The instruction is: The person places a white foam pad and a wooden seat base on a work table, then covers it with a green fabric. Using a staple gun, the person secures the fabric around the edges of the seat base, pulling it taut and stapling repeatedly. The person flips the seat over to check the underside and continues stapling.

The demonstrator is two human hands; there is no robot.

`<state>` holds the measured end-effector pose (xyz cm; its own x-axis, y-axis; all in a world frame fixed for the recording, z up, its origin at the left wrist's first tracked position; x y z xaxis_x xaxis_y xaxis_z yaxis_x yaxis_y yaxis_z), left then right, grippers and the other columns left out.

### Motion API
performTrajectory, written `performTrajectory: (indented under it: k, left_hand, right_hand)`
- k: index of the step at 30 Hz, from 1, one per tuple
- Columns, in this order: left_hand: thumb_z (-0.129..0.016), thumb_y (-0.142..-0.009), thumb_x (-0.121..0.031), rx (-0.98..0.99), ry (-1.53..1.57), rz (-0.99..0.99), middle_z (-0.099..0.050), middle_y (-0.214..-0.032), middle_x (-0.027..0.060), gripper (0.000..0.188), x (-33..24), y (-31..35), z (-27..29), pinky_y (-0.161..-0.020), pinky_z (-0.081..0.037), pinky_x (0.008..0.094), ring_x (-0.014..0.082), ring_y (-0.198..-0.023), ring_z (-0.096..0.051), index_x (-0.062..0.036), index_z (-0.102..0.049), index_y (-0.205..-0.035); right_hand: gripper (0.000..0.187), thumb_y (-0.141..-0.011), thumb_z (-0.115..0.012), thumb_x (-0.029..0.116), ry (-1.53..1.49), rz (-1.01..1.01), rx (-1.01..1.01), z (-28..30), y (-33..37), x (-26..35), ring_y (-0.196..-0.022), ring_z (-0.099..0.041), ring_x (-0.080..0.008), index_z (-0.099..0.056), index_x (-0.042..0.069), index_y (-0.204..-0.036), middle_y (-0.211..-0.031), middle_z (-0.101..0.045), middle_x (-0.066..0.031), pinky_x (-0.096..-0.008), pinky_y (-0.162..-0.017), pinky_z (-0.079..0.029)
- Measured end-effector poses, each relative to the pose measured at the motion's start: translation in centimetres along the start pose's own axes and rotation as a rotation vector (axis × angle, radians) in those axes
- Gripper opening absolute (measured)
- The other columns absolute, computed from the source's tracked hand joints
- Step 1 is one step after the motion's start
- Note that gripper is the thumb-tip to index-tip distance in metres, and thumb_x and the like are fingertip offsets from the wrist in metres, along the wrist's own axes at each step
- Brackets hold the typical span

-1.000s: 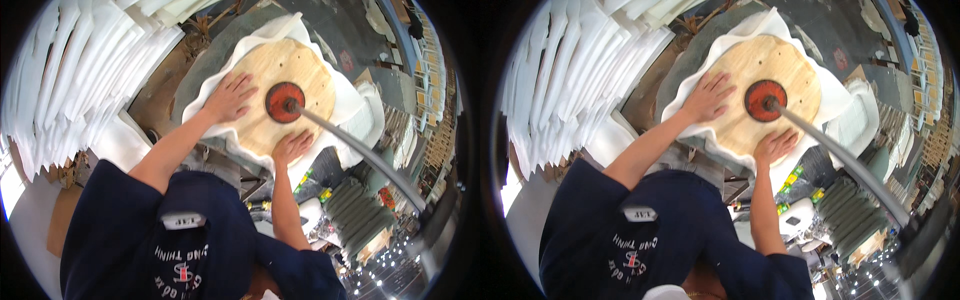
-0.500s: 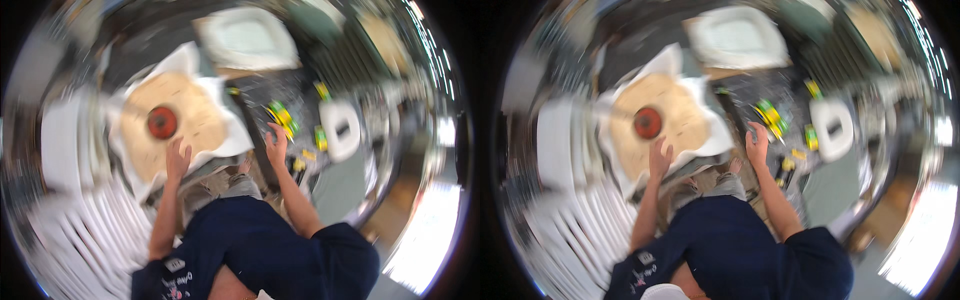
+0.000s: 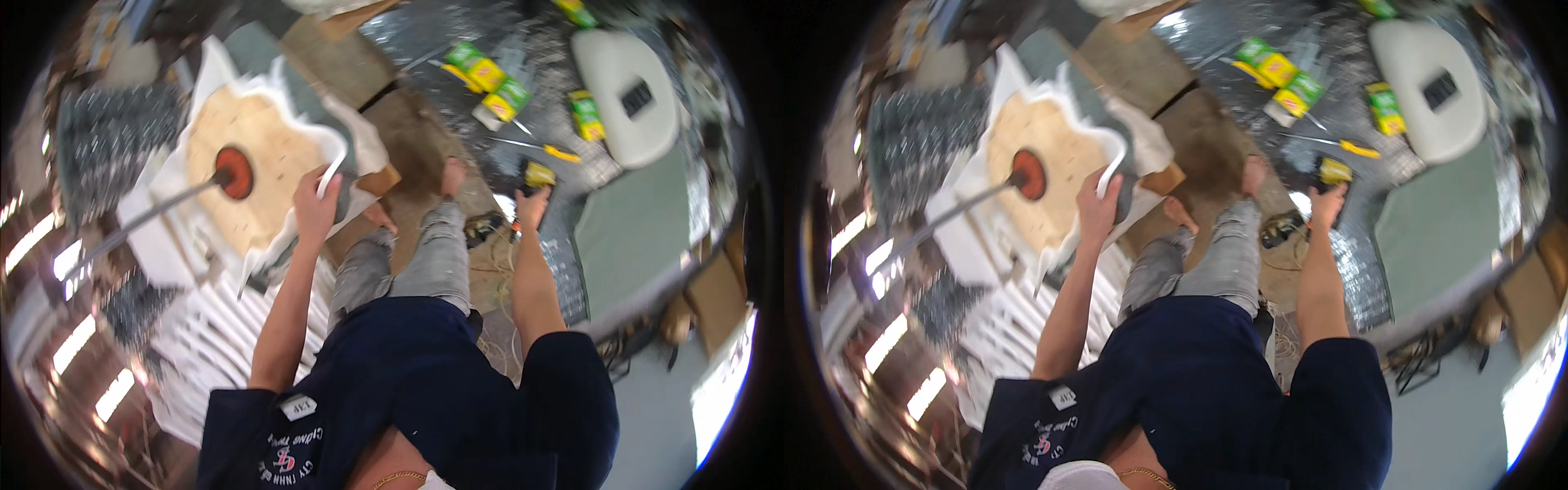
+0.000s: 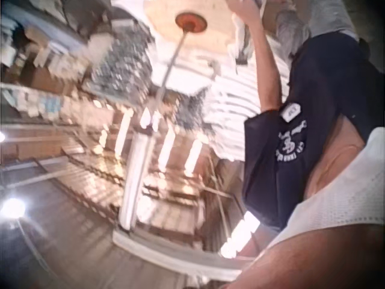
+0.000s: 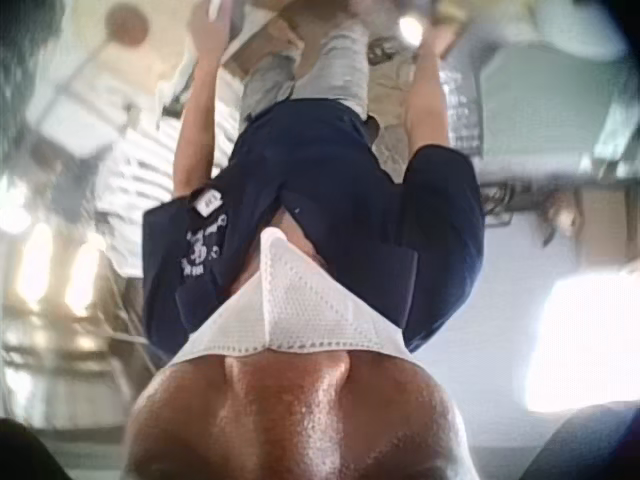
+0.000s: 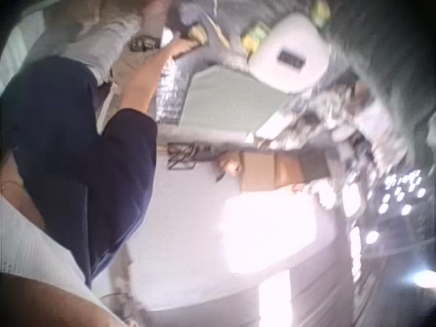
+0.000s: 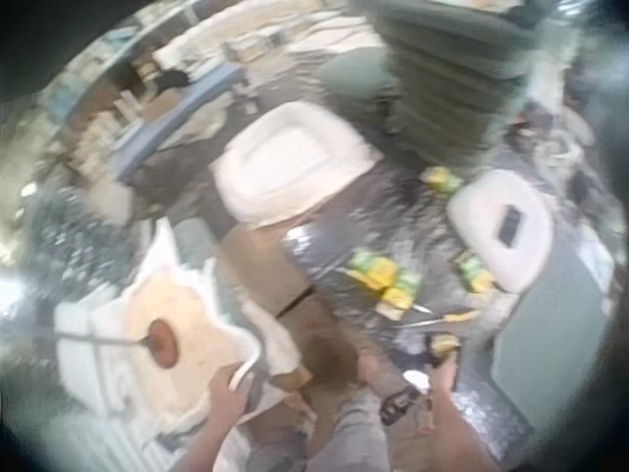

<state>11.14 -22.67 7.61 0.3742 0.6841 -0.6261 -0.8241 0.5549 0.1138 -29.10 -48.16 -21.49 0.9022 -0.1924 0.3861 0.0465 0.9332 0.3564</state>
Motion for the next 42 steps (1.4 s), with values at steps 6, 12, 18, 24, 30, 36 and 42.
performTrajectory:
  k: [6,12,18,24,30,36,42]
  left_hand:
    - [-0.069,-0.100,-0.040,0.161,0.295,0.408,-0.068,-0.077,0.0025,0.043,4.9,0.1,3.6,-0.065,-0.051,0.0313,0.0146,-0.066,-0.061,0.0019,-0.072,-0.103]
    - [-0.069,-0.094,-0.026,-0.111,-0.347,0.031,-0.065,-0.119,0.0189,0.037,5.6,-2.3,4.5,-0.094,-0.049,0.0421,0.0311,-0.107,-0.063,-0.0065,-0.068,-0.124]
    - [-0.061,-0.092,-0.011,0.361,-0.493,-1.420,-0.058,-0.131,0.0190,0.056,-0.9,-3.2,1.6,-0.111,-0.041,0.0459,0.0369,-0.132,-0.051,-0.0138,-0.050,-0.147]
    - [-0.062,-0.083,-0.011,0.704,-0.735,-1.209,-0.067,-0.087,0.0074,0.012,-0.2,-6.4,4.2,-0.091,-0.047,0.0357,0.0232,-0.098,-0.064,-0.0083,-0.065,-0.094]
    - [-0.065,-0.079,-0.010,0.814,-0.836,-1.042,-0.070,-0.076,0.0101,0.004,0.5,-6.7,6.3,-0.084,-0.047,0.0349,0.0254,-0.080,-0.066,-0.0075,-0.068,-0.080]
    - [-0.058,-0.088,-0.008,0.864,-0.282,-0.273,-0.067,-0.073,0.0111,0.011,5.5,-5.6,7.2,-0.063,-0.047,0.0364,0.0248,-0.065,-0.062,-0.0063,-0.067,-0.083]
    - [-0.047,-0.101,-0.011,0.822,1.017,1.385,-0.053,-0.069,-0.0015,0.015,7.9,-3.7,7.5,-0.042,-0.025,0.0244,0.0069,-0.045,-0.032,-0.0125,-0.057,-0.090]
  right_hand:
    - [0.102,-0.071,-0.083,0.026,-0.089,-0.097,0.049,1.6,-1.4,0.8,-0.122,-0.061,-0.0455,-0.029,0.002,-0.154,-0.133,-0.060,-0.0325,-0.0453,-0.106,-0.048]
    - [0.082,-0.074,-0.083,0.029,0.044,0.071,0.289,12.1,3.7,4.9,-0.121,-0.062,-0.0437,-0.048,0.006,-0.145,-0.130,-0.063,-0.0295,-0.0458,-0.103,-0.048]
    - [0.069,-0.079,-0.079,0.016,0.148,0.461,0.413,12.4,12.0,11.0,-0.118,-0.064,-0.0418,-0.055,0.010,-0.144,-0.124,-0.066,-0.0274,-0.0465,-0.097,-0.051]
    - [0.065,-0.078,-0.078,0.010,-0.206,0.325,0.430,11.8,19.6,16.7,-0.114,-0.065,-0.0415,-0.059,0.010,-0.140,-0.119,-0.068,-0.0236,-0.0454,-0.094,-0.053]
    - [0.063,-0.077,-0.076,0.009,-0.194,0.476,0.409,11.7,21.7,21.6,-0.109,-0.067,-0.0409,-0.061,0.009,-0.138,-0.116,-0.071,-0.0247,-0.0424,-0.093,-0.054]
    - [0.061,-0.078,-0.077,0.016,-0.195,0.544,0.647,13.3,25.2,29.5,-0.110,-0.067,-0.0403,-0.062,0.011,-0.137,-0.124,-0.069,-0.0208,-0.0413,-0.092,-0.054]
    - [0.066,-0.075,-0.078,0.017,-0.125,0.746,0.765,12.1,28.9,36.7,-0.101,-0.068,-0.0377,-0.062,0.017,-0.138,-0.113,-0.069,-0.0137,-0.0452,-0.088,-0.055]
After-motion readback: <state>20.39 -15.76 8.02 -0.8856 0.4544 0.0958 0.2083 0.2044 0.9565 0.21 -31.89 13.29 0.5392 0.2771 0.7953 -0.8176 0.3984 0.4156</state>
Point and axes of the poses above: each hand's wrist, its own y-axis away from the middle knuckle, its own z-axis out of the back of the hand, x = y × z, the point moved 2 cm from there along -y, towards the middle knuckle
